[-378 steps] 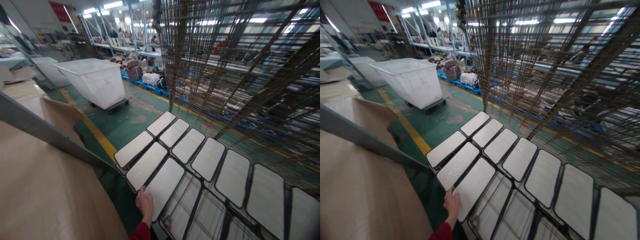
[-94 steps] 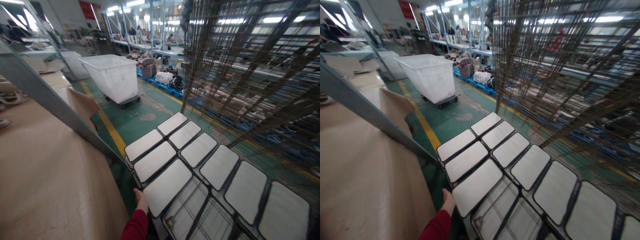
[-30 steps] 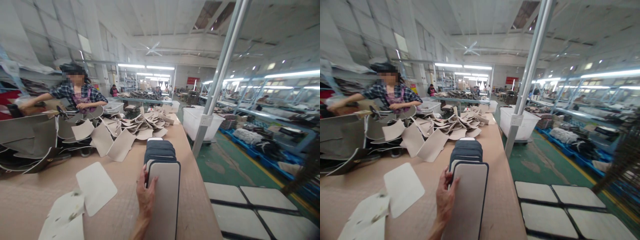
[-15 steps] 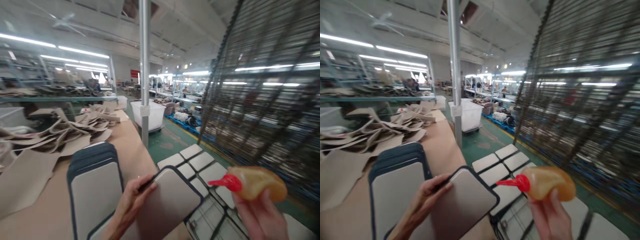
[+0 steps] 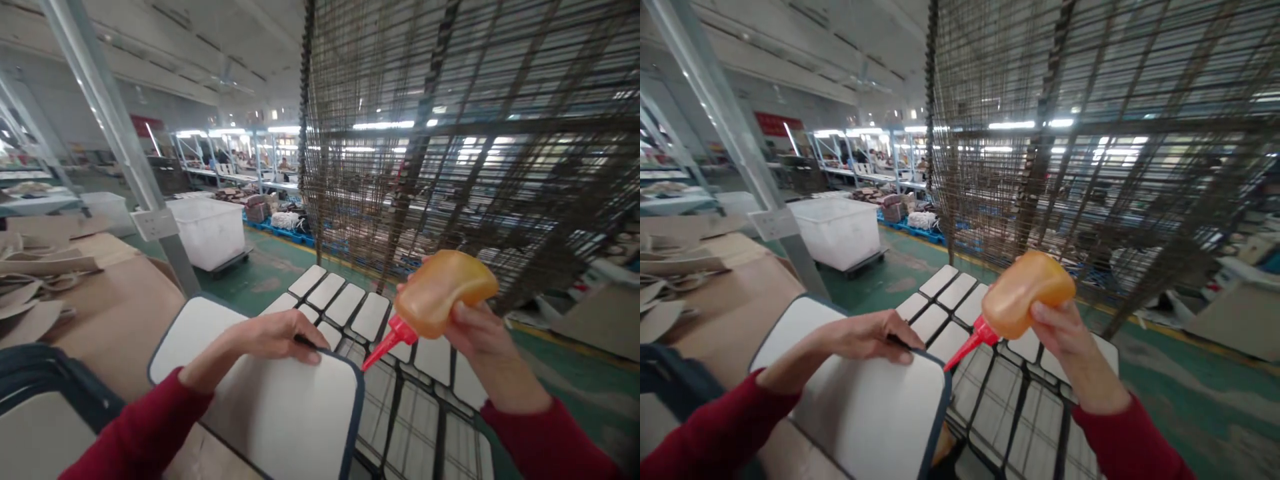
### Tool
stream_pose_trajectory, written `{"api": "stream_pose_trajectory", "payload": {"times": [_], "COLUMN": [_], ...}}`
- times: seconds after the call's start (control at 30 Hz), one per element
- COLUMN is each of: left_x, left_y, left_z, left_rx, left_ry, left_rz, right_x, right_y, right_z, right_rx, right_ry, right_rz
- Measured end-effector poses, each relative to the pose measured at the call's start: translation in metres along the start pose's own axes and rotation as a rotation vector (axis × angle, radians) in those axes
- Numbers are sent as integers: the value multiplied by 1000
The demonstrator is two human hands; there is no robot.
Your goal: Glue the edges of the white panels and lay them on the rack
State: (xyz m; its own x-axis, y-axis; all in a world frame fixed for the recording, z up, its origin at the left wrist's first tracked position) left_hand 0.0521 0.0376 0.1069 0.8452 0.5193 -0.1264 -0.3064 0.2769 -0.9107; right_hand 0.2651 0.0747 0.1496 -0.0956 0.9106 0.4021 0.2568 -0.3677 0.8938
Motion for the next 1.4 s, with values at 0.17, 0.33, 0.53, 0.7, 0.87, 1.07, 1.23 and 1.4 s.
{"api": "stream_pose_trajectory", "payload": {"times": [0.17, 0.33, 0.53, 0.7, 0.87, 1.07, 1.23, 1.4], "left_x": [16, 19, 16, 14, 14, 13, 10, 5], "left_y": [-1, -7, -22, -24, -26, -24, -18, -20], "left_z": [-13, -20, -25, -30, -35, -37, -36, -33], "left_rx": [-44, -87, -136, -165, -190, -224, -204, -197], "left_ry": [128, 161, 194, 227, 259, 274, 279, 267], "left_rz": [15, 12, 74, 112, 126, 125, 144, 149], "right_x": [-10, -12, -13, -11, -7, -9, -13, -11], "right_y": [-3, -10, -13, -16, -17, -19, -18, -18], "right_z": [3, -2, -10, -22, -30, -34, -36, -34], "right_rx": [-11, 26, 20, 61, 70, 76, 110, 77], "right_ry": [34, 67, 61, 119, 154, 180, 202, 164], "right_rz": [-29, -50, -85, -100, -91, -128, -139, -121]}}
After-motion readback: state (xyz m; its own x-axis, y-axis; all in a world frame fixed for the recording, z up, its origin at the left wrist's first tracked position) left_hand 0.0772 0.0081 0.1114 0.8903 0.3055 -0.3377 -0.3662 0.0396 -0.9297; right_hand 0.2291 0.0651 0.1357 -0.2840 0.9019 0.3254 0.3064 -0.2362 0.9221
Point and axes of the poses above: each hand's wrist, its own x-axis towards the middle knuckle, its own z-axis out of the back of the hand, y = z × x, the point moved 9 cm from there along x, towards the middle knuckle, and after that the axes turned 8 degrees about -x, right-handed, at the moved point
